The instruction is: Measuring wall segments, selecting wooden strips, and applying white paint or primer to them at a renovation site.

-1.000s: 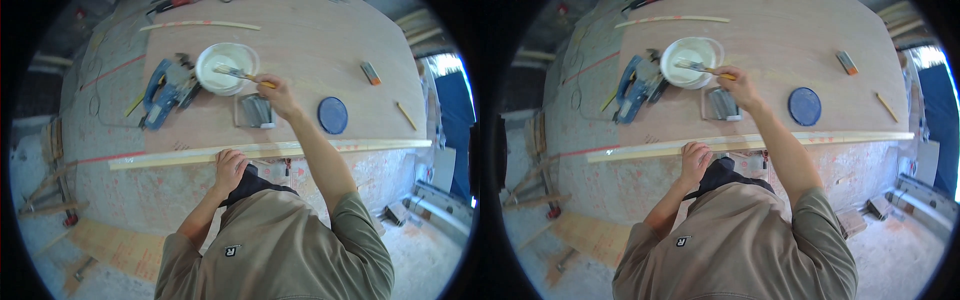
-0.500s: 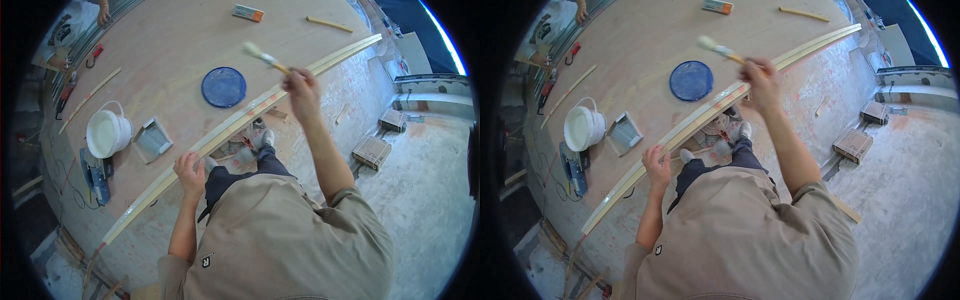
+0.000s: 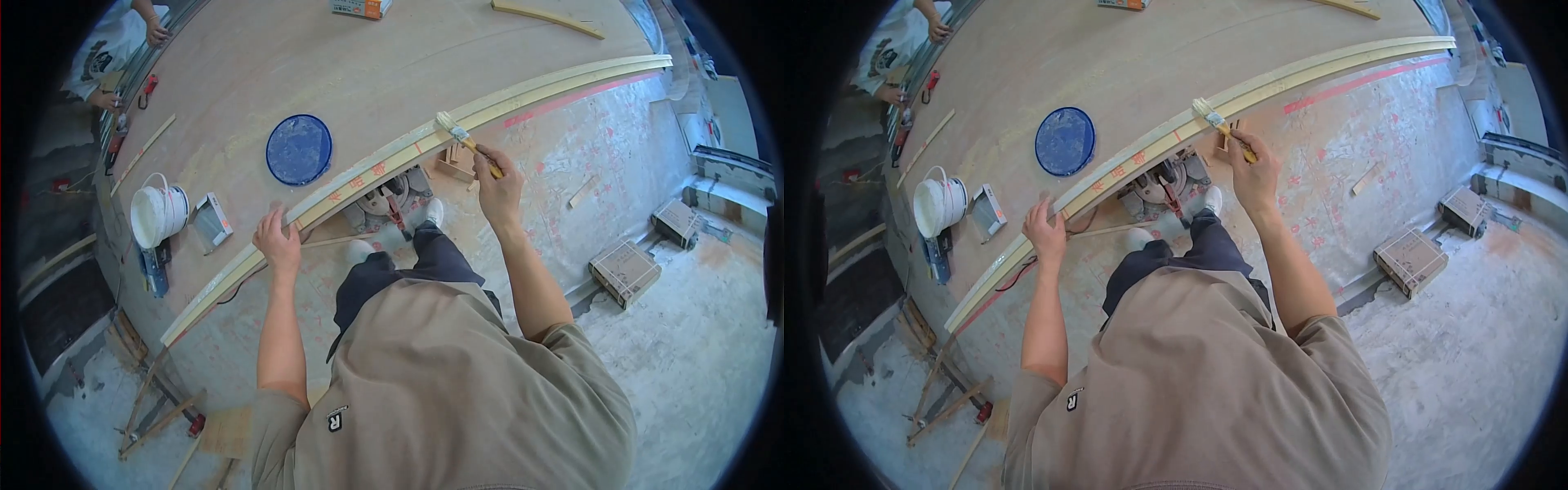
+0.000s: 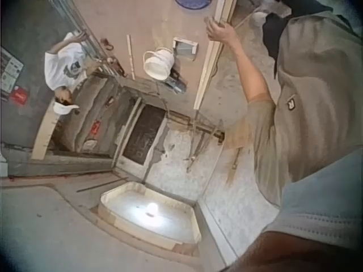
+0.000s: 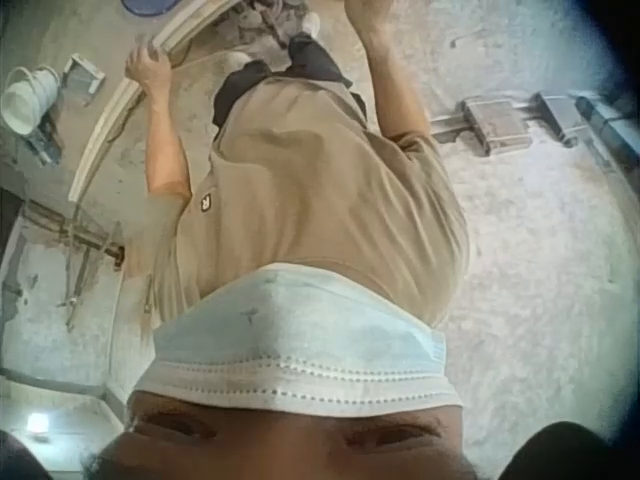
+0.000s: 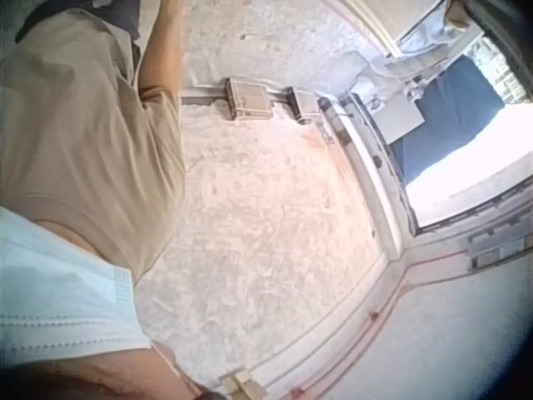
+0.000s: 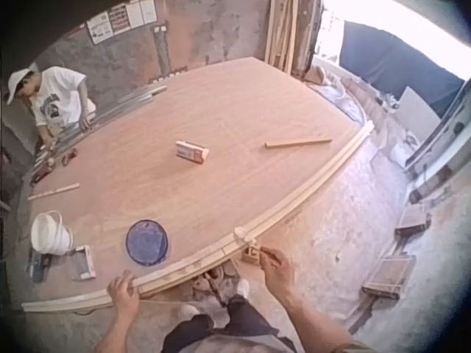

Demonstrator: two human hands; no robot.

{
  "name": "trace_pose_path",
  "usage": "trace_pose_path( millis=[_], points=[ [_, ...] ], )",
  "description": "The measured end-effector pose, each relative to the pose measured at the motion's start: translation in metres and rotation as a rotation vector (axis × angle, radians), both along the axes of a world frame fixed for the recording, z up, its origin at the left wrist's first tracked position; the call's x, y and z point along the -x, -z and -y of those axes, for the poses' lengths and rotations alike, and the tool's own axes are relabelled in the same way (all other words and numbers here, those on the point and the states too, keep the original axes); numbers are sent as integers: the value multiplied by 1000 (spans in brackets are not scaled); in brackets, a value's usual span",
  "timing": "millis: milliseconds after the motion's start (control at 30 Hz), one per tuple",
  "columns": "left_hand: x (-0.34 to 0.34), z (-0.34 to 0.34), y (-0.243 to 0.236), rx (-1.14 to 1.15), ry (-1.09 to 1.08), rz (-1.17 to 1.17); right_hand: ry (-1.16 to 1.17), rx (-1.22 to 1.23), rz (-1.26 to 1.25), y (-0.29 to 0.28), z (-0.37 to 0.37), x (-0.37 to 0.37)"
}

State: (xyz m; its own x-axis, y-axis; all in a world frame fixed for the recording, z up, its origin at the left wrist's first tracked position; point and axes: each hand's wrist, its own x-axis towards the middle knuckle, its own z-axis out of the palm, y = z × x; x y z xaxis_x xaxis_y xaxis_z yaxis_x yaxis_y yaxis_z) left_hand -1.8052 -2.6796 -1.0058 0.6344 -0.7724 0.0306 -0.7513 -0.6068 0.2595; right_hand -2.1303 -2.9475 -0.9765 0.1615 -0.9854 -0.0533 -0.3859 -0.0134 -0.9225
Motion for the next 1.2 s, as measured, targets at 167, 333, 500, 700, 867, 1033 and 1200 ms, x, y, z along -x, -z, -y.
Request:
trace_pose_path(
  millis=[167,333,500,700,867,1033,1200],
  points=[
    [2,4,2,0,-16,-13,13,36,-26,2,-2,3],
    [-4,3,4,15,23,-29,-198,51,-102,2,-36,-22],
    [-9,-2,1,26,50,-53,-91,27,-11,-8,-11,-19],
    [-13,-2,1,16,76,-31,47,186,-262,8,23,3],
    [-14,-2,4,26,78,-32,-349,84,-118,2,-85,-61],
    [-16,-2,4,15,84,-43,-404,91,-98,-8,-84,-72],
    [-14,1,-2,23,84,-31,-31,311,-300,16,44,15]
  ],
)
